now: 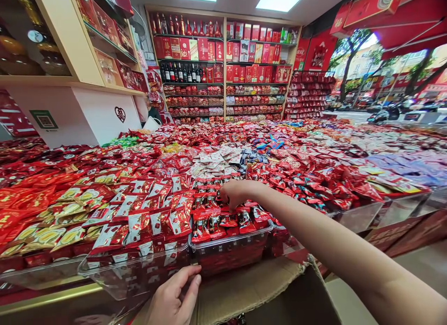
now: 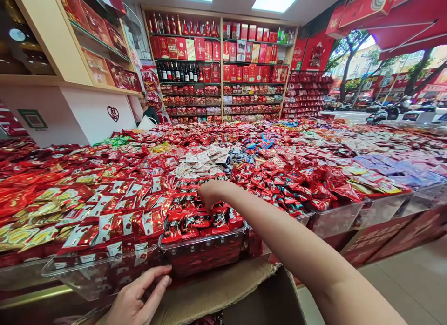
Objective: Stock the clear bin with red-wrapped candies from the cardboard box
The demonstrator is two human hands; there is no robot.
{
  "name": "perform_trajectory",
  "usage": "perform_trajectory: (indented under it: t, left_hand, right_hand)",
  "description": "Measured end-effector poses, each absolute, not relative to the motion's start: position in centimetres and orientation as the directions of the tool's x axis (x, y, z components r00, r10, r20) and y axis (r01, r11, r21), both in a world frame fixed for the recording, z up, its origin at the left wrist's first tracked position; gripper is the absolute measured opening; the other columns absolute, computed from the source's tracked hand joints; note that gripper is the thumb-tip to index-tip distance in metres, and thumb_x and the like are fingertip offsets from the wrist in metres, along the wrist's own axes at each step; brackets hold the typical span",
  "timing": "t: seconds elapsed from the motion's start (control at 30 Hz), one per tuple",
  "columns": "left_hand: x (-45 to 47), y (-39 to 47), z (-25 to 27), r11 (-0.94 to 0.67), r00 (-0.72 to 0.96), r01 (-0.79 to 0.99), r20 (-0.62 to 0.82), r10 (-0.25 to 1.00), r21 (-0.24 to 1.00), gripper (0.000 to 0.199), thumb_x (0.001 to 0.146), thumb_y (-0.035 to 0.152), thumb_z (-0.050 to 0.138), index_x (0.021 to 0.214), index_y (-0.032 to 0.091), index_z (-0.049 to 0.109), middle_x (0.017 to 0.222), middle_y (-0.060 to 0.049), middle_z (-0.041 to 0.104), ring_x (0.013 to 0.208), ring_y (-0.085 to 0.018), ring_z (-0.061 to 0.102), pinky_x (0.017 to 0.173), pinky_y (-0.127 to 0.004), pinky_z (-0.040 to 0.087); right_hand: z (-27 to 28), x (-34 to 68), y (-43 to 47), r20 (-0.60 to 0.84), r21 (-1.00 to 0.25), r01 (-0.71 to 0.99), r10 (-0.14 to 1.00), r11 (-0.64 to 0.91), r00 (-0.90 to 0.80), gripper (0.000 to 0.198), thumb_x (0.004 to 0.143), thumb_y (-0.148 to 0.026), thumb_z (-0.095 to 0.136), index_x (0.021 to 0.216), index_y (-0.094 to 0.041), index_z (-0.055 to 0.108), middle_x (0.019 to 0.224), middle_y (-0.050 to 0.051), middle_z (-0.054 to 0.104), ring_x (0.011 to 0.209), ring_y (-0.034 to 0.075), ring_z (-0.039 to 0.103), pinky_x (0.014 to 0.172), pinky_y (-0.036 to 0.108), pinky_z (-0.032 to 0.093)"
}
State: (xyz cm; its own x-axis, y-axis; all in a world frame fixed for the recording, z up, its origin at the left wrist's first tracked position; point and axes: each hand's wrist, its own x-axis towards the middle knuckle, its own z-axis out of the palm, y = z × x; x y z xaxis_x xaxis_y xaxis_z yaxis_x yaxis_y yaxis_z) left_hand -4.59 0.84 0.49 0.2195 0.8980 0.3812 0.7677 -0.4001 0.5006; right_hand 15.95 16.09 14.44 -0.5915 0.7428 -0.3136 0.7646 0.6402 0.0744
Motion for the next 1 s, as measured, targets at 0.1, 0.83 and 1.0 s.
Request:
perform_trajectory:
  t: [0.1,0.83,1.0]
  left_hand:
    - [-4.6,0.8,0.3,-0.407,0.227,0.762,0.382,0.896,0.503,0.017,0.082,0.031,0.053,0.094,0.024,0.063,0.087,0.003,0.074,0.077,-0.012,0.069,0.069,-0.014,0.053]
    - [0.3,6.3,7.5,-0.539,0.525,0.838,0.383,0.76,-0.081,0.039,0.088,0.04,0.037,0.122,0.027,0.052,0.134,-0.003,0.049,0.126,-0.032,0.035,0.098,-0.056,0.032]
    - [0.3,6.1,7.7,-0.534,0.516,0.844,0.338,0.787,-0.044,0.04,0.089,0.041,0.034,0.123,0.027,0.051,0.133,-0.003,0.05,0.125,-0.03,0.038,0.098,-0.056,0.032]
  right_hand:
    - [14.2,16.1,16.2,-0.318,0.072,0.754,0.732,0.653,-0.603,0.029,0.067,-0.023,0.065,0.094,-0.013,0.066,0.095,0.009,0.066,0.088,0.022,0.057,0.057,0.024,0.037]
    - [15.1,17.2,15.5,-0.058,-0.018,0.727,0.726,0.686,-0.686,0.02,0.069,-0.02,0.054,0.084,-0.016,0.066,0.089,0.006,0.068,0.078,0.017,0.059,0.059,0.022,0.039]
    - [16.9,18.5,15.7,0.085,-0.057,0.792,0.793,0.608,-0.603,0.015,0.069,-0.022,0.053,0.078,-0.014,0.064,0.074,0.005,0.066,0.065,0.015,0.056,0.052,0.022,0.035]
